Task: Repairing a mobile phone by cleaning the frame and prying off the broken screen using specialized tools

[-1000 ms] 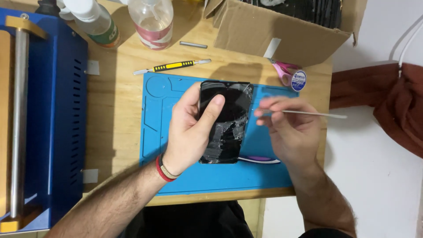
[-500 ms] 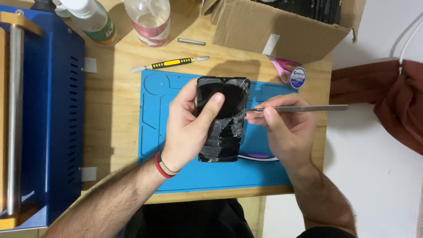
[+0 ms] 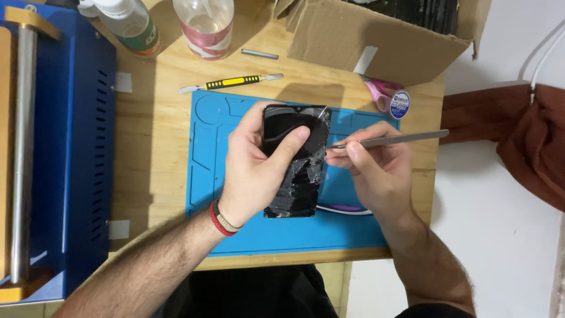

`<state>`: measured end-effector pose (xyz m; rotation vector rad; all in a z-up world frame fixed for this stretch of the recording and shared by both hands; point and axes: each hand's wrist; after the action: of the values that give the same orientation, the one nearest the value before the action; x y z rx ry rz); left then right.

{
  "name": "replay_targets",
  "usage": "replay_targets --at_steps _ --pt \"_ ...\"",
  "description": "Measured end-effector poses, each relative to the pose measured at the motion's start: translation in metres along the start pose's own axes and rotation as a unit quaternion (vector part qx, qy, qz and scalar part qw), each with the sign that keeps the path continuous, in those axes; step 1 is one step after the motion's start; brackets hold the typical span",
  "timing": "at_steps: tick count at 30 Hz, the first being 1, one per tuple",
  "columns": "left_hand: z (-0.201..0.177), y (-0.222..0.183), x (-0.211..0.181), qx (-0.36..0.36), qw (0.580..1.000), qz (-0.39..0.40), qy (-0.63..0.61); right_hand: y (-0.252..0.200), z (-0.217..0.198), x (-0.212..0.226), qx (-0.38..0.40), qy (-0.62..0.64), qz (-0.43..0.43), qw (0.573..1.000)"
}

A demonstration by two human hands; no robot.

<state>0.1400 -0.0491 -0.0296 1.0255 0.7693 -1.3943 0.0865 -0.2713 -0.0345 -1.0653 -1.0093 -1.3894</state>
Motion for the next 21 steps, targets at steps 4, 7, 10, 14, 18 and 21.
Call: replay_targets --at_steps 4,7,10,14,18,21 --pt "0.0 -0.001 -0.002 -0.001 1.0 0.002 0.017 0.002 -0.002 -0.001 0.016 0.025 0.016 0.999" --pt "0.0 -0.001 -0.001 0.0 1.0 0.002 0.019 0.002 -0.003 -0.002 0.023 0.036 0.021 0.999" --pt "0.0 0.0 -0.002 0.001 1.0 0.002 0.016 0.003 -0.004 -0.003 0.025 0.046 0.024 0.998" --pt "0.0 0.001 -0.006 -0.01 1.0 -0.003 -0.002 0.002 0.0 0.004 0.017 0.072 0.024 0.997" --pt "-0.005 0.003 0.01 -0.016 1.0 0.002 -0.008 0.002 0.008 0.009 0.035 0.058 0.017 0.998" --pt "-0.004 0.004 0.011 -0.026 1.0 -0.005 -0.016 0.001 0.018 0.01 0.028 -0.016 -0.022 0.999"
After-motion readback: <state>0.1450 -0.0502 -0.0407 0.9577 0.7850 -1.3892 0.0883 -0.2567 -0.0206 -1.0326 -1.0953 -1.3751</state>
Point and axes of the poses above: each hand's wrist, its own y-axis towards the middle knuckle, its own z-axis out of the palm, x = y × z, and after that the axes turned 4 degrees about z, right-handed
